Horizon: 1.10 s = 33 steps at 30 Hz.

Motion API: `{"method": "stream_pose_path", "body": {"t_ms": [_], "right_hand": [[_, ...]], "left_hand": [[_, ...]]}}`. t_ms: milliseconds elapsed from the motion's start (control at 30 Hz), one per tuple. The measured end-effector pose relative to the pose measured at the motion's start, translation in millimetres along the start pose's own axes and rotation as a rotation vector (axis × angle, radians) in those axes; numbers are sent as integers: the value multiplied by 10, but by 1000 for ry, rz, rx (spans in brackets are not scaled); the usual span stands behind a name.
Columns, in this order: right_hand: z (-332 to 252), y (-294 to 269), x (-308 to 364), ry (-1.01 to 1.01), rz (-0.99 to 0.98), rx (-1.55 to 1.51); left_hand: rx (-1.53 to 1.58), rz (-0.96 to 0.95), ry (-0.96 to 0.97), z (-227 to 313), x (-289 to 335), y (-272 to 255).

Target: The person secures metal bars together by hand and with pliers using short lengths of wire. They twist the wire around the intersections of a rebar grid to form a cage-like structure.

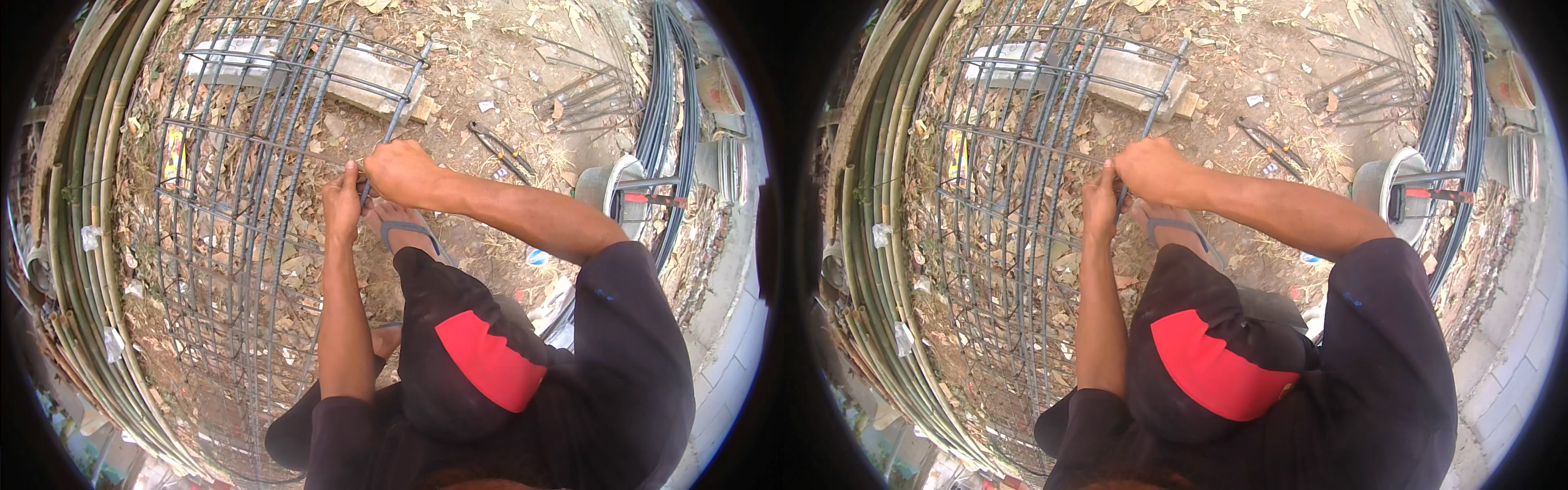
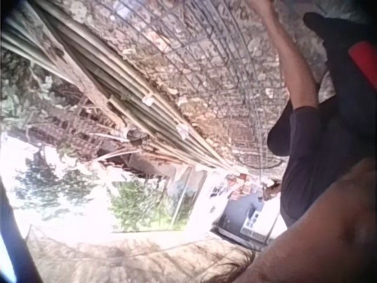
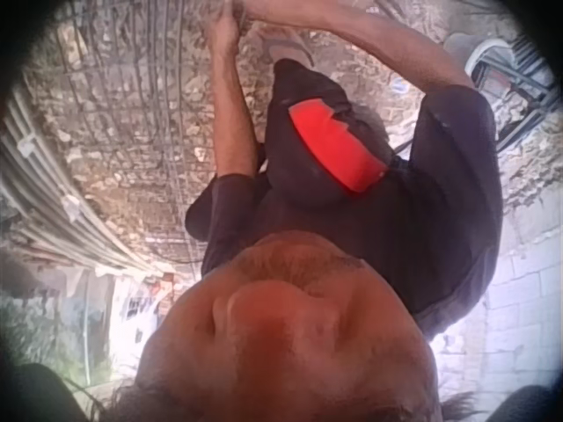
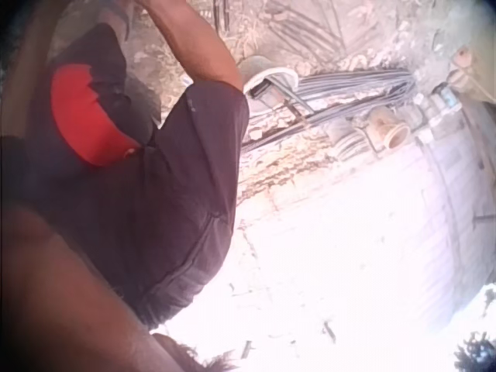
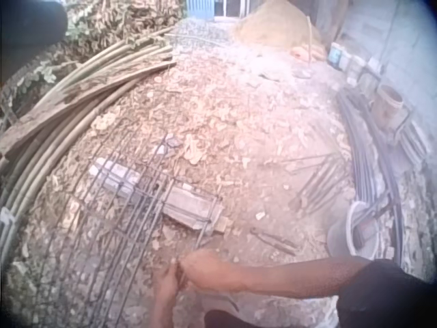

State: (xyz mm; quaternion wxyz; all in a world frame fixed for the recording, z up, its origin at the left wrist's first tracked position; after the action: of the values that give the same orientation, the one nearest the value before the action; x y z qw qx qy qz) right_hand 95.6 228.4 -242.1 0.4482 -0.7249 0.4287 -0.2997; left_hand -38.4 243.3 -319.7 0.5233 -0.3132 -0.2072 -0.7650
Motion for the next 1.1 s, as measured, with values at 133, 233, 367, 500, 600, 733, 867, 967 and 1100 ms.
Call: {"method": "stream_pose_path", "body": {"t_ms": [133,233,367,500,600,733,867,967,1100], "right_hand": [[181,395,294,807,66,-1137],[198,563,667,909,197,-1690],[984,291,1589,907,326,-391],[1374,460,2256,808,104,147],[1462,715,2433,792,0,106],[1495,817,2395,796,61,67],[1393,622,2328,835,12,7],[1101,208,2239,956,104,-438],[512,-742,1739,829,-5,-327]], "left_hand": [[-73,-8,-12,58,-3,16],[-68,1,-21,71,-7,8],[-74,-4,-14,33,-15,3],[-4,-26,-51,-32,-34,-20],[1,-56,-50,-26,-43,-33],[-78,-19,7,14,-26,-26],[-61,-2,-5,-1,-20,-42],[-97,-28,24,-6,-32,-53],[-88,-26,54,-37,-78,-69]]}}
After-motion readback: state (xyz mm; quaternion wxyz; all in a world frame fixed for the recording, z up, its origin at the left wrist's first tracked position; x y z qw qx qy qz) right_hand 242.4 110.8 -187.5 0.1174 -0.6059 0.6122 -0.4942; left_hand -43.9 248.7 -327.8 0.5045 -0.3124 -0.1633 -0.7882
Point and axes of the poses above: each hand's wrist, its own x-axis away from the middle knuckle, its own y-axis out of the palm, z = x × y, the point moved 5 cm from there along -x, towards the middle knuckle, and after that the axes turned 6 degrees about -y, right-handed, at the moved point
